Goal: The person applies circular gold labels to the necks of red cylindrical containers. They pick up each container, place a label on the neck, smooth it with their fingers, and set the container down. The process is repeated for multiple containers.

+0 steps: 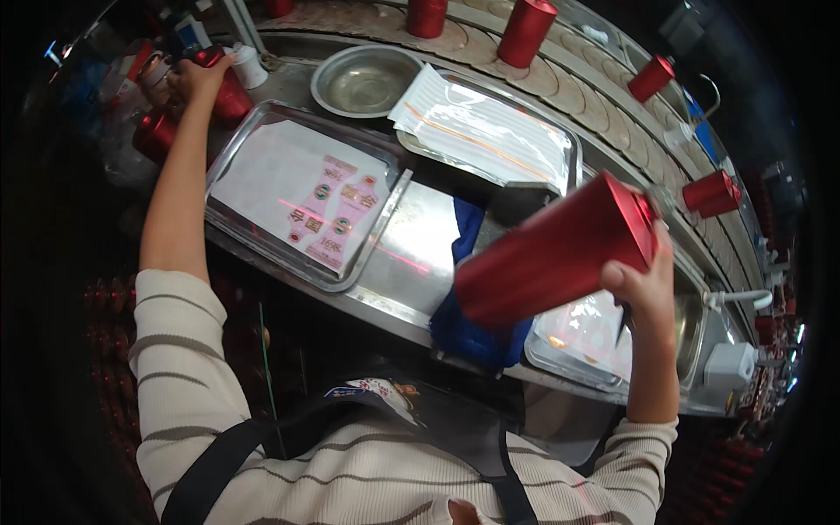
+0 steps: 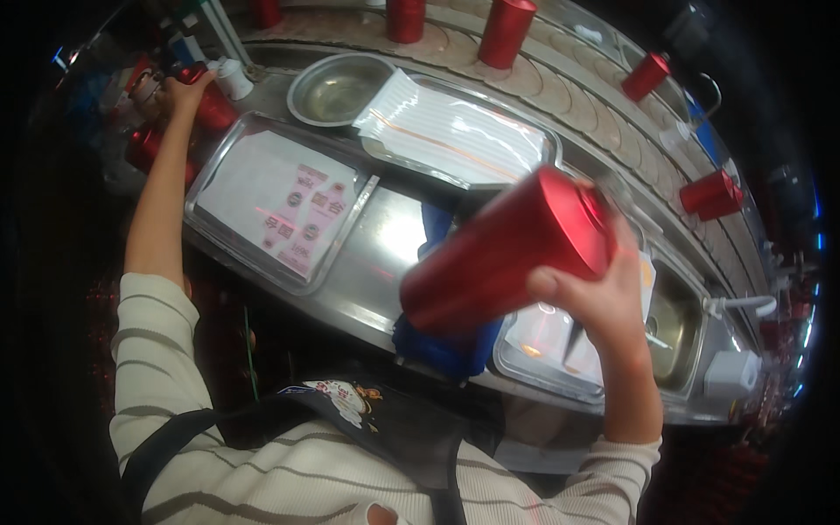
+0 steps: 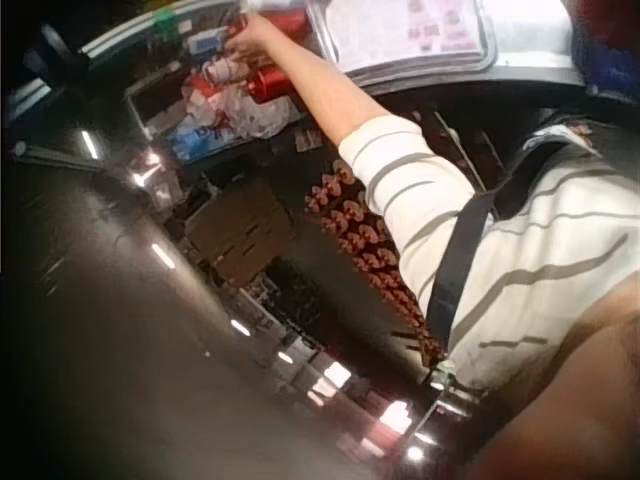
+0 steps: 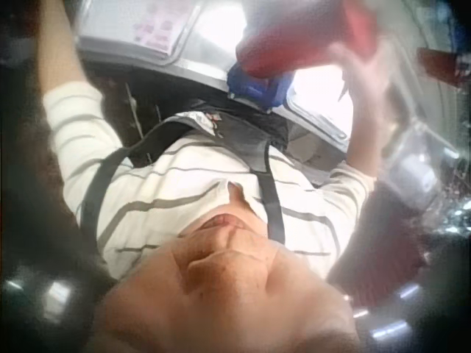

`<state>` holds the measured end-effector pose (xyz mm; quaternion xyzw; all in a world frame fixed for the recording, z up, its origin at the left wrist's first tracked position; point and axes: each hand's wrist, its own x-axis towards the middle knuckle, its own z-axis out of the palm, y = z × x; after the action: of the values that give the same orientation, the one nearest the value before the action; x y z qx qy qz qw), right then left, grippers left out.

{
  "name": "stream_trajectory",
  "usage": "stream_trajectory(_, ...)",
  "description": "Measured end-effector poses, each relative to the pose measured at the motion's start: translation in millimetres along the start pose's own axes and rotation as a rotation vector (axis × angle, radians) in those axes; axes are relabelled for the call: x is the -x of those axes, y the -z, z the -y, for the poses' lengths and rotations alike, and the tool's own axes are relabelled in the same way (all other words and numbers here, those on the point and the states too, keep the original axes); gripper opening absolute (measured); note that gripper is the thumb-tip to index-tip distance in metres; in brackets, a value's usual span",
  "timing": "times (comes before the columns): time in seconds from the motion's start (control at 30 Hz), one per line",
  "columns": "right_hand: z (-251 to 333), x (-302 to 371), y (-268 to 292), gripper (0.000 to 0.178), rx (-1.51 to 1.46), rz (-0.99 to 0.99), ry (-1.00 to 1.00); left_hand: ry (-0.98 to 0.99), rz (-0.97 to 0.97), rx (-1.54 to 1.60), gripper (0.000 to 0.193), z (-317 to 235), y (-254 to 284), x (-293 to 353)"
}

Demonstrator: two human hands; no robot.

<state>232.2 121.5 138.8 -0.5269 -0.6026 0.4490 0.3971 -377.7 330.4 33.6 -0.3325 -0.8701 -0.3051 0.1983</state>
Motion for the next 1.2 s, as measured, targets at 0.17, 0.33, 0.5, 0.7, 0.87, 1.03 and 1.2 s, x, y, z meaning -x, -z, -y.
stream_trajectory(0.17,-2,-23,-39,0.085,-0.014,0.061,-0.129,-0.155,-0.009,0.329,0.091,-36,28,40)
stream_trajectory(0.33,-19,-31,-68,0.075,-0.008,0.124,0.002,-0.39,1.147,1.402,0.076,-94,154,237)
stream_trajectory(0.5,-28,-24,-93,0.077,0.233,0.144,0.19,-0.485,1.183,0.986,0.092,-92,214,333)
stream_trajectory(0.7,-33,-15,-105,0.091,0.328,0.201,0.292,-0.428,1.013,1.223,0.093,-82,191,357)
stream_trajectory(0.87,-41,-6,-109,0.109,0.368,0.185,0.376,-0.425,1.05,1.061,0.096,-64,182,365)
stream_trajectory(1.03,-53,41,-75,0.096,0.328,0.028,0.365,-0.316,1.079,1.213,0.098,-63,188,365)
stream_trajectory(1.2,-140,97,22,0.028,0.382,-0.332,-0.053,-0.271,1.146,1.189,0.094,-60,187,370)
